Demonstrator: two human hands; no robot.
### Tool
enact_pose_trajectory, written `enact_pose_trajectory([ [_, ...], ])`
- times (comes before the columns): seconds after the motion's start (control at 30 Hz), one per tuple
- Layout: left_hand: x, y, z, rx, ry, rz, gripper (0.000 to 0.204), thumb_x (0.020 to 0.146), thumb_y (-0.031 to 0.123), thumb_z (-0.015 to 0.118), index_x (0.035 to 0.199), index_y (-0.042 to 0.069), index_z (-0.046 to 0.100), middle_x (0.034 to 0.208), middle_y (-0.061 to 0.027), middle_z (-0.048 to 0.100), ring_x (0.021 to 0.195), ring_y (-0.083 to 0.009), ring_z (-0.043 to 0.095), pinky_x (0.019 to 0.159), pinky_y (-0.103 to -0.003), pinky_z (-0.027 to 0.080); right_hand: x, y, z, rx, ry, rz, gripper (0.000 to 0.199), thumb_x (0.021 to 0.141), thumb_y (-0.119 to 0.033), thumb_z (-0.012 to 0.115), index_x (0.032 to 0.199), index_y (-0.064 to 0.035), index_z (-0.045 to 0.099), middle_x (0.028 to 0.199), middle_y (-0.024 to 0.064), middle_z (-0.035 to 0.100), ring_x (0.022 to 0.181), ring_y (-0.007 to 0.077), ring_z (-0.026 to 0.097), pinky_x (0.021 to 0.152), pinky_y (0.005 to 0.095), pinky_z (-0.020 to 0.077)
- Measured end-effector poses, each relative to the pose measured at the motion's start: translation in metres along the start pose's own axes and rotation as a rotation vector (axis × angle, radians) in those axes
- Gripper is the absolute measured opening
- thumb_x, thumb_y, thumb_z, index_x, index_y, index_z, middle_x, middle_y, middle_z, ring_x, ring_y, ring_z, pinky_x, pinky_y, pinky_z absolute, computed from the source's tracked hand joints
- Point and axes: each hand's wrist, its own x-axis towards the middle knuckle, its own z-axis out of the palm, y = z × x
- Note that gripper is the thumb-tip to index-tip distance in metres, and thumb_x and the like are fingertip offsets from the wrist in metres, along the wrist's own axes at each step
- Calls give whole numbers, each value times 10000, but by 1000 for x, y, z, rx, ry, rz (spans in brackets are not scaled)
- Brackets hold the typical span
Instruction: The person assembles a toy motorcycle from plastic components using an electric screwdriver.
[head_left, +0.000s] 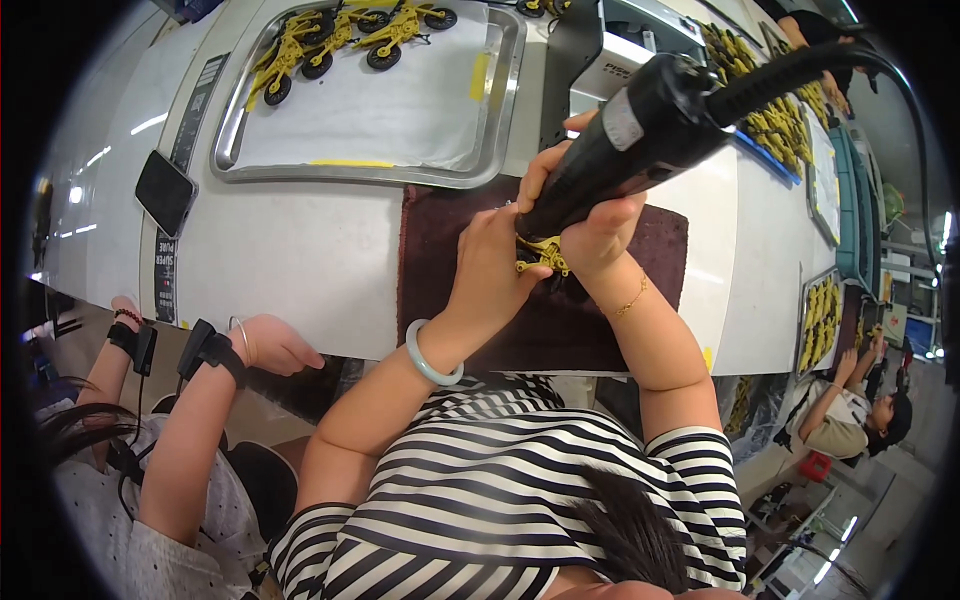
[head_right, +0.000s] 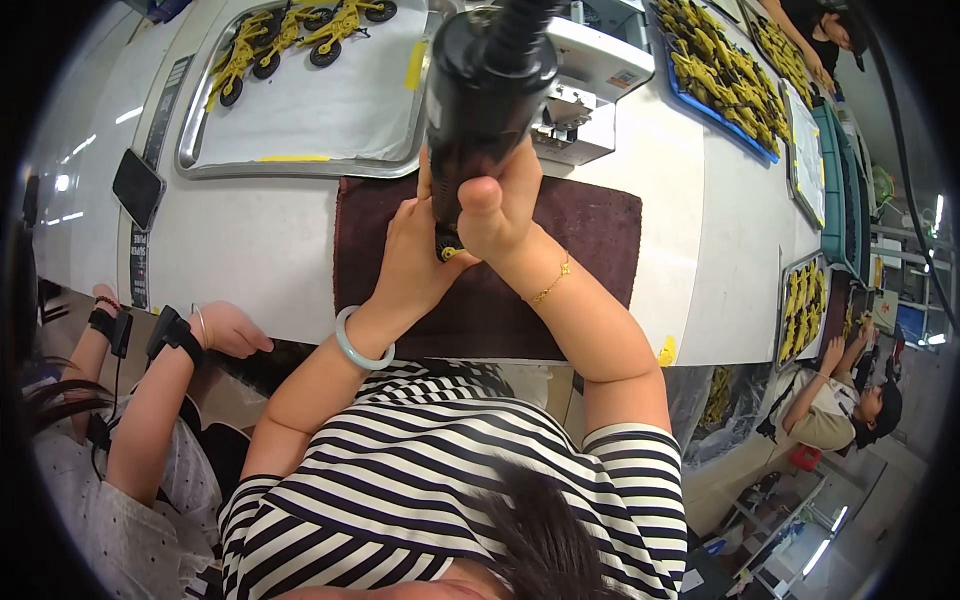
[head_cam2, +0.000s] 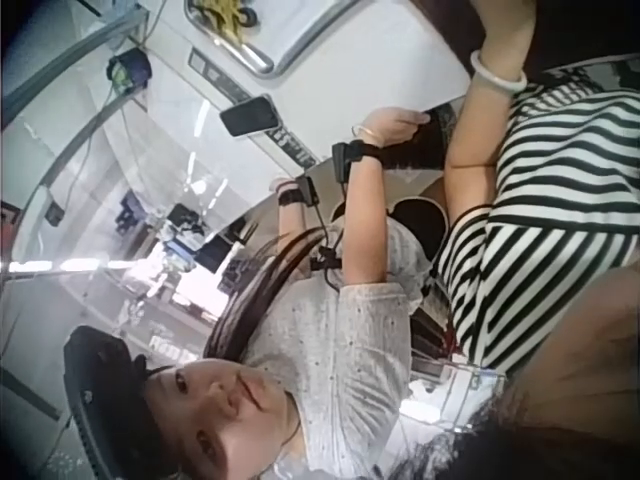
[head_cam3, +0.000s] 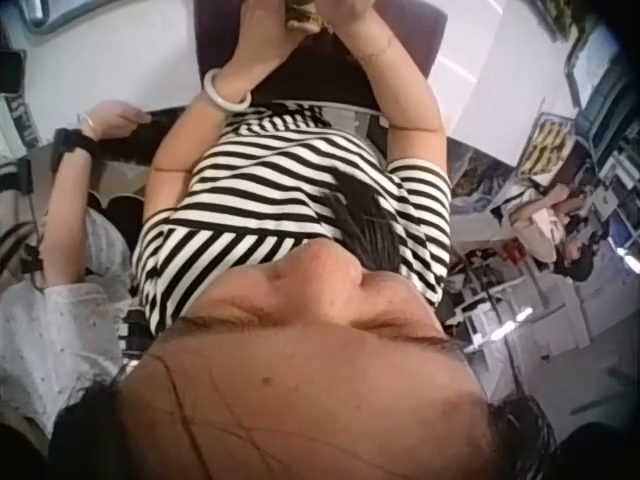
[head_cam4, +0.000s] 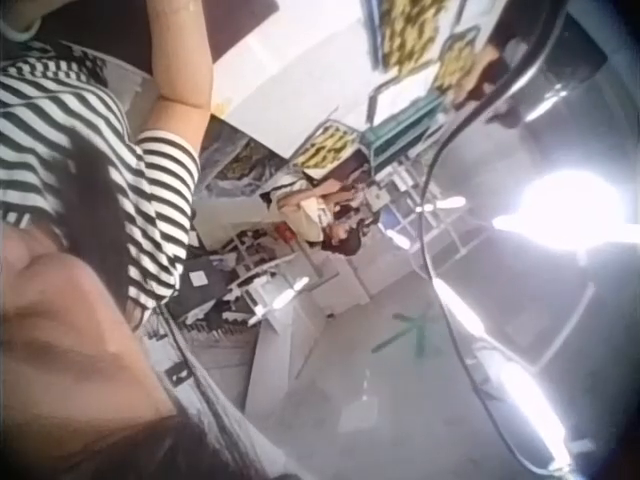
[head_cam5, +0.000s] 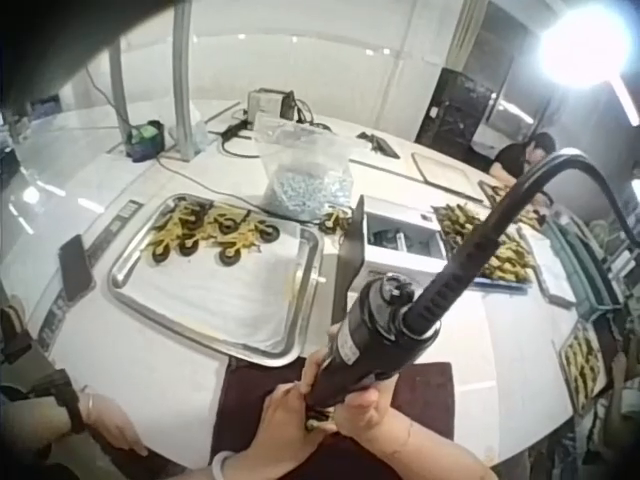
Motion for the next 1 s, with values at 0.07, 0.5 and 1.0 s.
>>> enact_pose_trajectory([
  [0.07, 2, 0, 0, -12, 14, 35, 649, 566, 94, 764, 1120, 22, 434, 1012, -115, 521, 999, -289, 464, 847, -401, 348, 3, -6, -1, -6, -17, 17, 974, 626, -759, 497, 1165, 30, 310, 638, 109, 548, 511, 162, 542, 499, 244, 455],
  [0.5, 0, 16, -7, 87, 63, 124, 378, 570, 85, 751, 881, 76, 535, 908, -42, 570, 948, -259, 486, 818, -386, 347, 69, -40, -83, -107, 223, -500, 593, 827, -591, 416, 967, -18, 358, 654, 126, 533, 505, 199, 552, 478, 286, 479],
  [1.0, -10, 1, -25, -32, -101, 166, 305, 595, 62, 742, 830, 37, 549, 1125, -110, 559, 1010, -287, 529, 852, -356, 431, -31, -51, -7, -99, 78, -13, 1029, 639, -799, 387, 1309, -65, 118, 636, 102, 512, 493, 194, 510, 507, 309, 448],
])
